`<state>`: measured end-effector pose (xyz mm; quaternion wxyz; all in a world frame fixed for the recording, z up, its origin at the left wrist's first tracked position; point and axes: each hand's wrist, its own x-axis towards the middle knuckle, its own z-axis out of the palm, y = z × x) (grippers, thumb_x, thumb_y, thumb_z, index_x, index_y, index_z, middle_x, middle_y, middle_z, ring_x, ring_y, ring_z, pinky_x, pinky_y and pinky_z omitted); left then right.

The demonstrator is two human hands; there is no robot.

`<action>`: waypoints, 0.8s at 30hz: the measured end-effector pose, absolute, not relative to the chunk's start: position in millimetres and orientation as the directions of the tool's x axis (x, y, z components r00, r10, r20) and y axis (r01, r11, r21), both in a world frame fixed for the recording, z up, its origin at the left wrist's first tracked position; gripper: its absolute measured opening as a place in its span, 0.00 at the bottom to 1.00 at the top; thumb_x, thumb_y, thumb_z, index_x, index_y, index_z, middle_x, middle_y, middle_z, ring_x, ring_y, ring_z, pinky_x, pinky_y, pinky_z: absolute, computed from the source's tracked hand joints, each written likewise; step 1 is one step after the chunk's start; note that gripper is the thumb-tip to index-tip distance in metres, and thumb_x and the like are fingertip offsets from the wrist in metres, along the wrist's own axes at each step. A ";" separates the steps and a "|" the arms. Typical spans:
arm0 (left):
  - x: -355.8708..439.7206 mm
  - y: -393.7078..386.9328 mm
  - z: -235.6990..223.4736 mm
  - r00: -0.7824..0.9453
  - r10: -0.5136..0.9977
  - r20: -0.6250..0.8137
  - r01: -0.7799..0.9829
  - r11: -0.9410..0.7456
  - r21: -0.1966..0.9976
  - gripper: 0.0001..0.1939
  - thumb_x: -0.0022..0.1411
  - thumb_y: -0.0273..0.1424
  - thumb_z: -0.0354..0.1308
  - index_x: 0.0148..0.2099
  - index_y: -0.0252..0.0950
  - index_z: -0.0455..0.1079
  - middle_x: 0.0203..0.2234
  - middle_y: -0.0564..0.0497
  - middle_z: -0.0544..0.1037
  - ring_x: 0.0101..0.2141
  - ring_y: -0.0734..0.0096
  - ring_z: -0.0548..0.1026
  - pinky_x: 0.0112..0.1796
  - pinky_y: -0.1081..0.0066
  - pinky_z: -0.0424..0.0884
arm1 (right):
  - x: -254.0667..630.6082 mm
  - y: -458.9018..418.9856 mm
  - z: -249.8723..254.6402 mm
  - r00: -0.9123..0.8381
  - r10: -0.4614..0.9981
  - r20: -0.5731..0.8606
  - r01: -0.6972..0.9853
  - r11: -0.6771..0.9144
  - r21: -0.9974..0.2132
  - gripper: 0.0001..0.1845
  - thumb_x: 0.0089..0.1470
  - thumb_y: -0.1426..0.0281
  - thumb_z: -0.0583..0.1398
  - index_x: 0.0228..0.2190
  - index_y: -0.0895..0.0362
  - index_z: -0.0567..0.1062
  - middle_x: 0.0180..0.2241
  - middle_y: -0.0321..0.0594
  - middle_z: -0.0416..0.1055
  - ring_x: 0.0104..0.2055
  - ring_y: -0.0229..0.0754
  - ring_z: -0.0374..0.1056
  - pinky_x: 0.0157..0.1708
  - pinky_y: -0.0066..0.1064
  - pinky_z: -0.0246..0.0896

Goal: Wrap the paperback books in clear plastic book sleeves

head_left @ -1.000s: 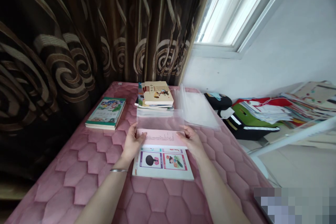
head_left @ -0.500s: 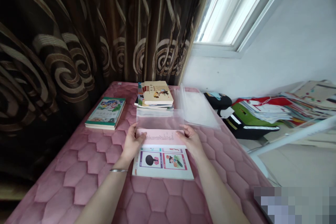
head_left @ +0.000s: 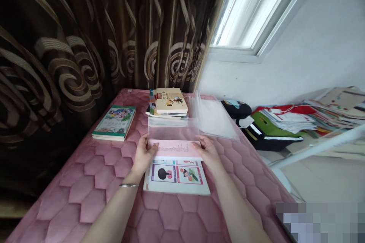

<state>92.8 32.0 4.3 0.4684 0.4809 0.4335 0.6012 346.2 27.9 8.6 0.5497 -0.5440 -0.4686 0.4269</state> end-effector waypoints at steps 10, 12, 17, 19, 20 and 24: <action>93.3 30.8 3.6 -0.099 0.976 0.194 -0.121 -0.206 0.971 0.27 0.53 0.36 0.64 0.52 0.39 0.59 0.42 0.48 0.76 0.44 0.65 0.74 0.47 0.65 0.68 | 343.4 22.5 13.5 0.118 0.993 -0.022 -0.001 -0.023 -1.000 0.32 0.36 0.63 0.69 0.45 0.51 0.68 0.31 0.34 0.76 0.34 0.46 0.72 0.32 0.34 0.65; 93.2 30.8 2.8 -0.101 0.974 0.203 -0.108 -0.214 0.971 0.26 0.54 0.35 0.63 0.53 0.39 0.59 0.44 0.47 0.75 0.45 0.65 0.74 0.49 0.64 0.67 | 343.4 23.6 10.7 0.123 0.992 -0.025 0.006 -0.026 -1.000 0.31 0.37 0.63 0.69 0.45 0.51 0.68 0.32 0.34 0.77 0.34 0.46 0.72 0.32 0.34 0.65; 92.7 31.8 0.1 -0.114 0.968 0.224 -0.083 -0.233 0.969 0.25 0.54 0.35 0.63 0.52 0.39 0.60 0.46 0.47 0.74 0.47 0.65 0.73 0.50 0.64 0.66 | 343.9 25.2 8.2 0.136 0.990 -0.034 0.000 -0.035 -0.999 0.32 0.37 0.63 0.69 0.46 0.52 0.68 0.33 0.36 0.78 0.35 0.46 0.73 0.34 0.35 0.65; 92.8 32.1 0.0 -0.119 0.971 0.209 -0.085 -0.220 0.972 0.26 0.53 0.35 0.63 0.52 0.39 0.59 0.45 0.47 0.74 0.46 0.65 0.73 0.49 0.64 0.66 | 343.2 25.4 9.3 0.152 0.988 -0.039 -0.014 -0.038 -0.999 0.32 0.36 0.63 0.69 0.46 0.52 0.68 0.32 0.36 0.78 0.35 0.46 0.73 0.34 0.36 0.65; 92.9 32.2 0.2 -0.118 0.972 0.204 -0.088 -0.215 0.973 0.26 0.53 0.35 0.63 0.52 0.39 0.59 0.44 0.47 0.74 0.46 0.65 0.73 0.49 0.64 0.66 | 342.8 25.4 10.0 0.159 0.986 -0.041 -0.020 -0.038 -0.999 0.32 0.36 0.63 0.69 0.45 0.52 0.68 0.32 0.36 0.78 0.35 0.46 0.73 0.35 0.36 0.65; 93.0 31.9 2.0 -0.113 0.974 0.195 -0.100 -0.206 0.973 0.26 0.53 0.36 0.64 0.52 0.38 0.59 0.43 0.47 0.75 0.45 0.65 0.73 0.48 0.65 0.67 | 342.0 25.5 11.1 0.174 0.984 -0.037 -0.027 -0.032 -0.999 0.31 0.35 0.64 0.69 0.44 0.52 0.68 0.32 0.36 0.78 0.35 0.47 0.73 0.35 0.36 0.66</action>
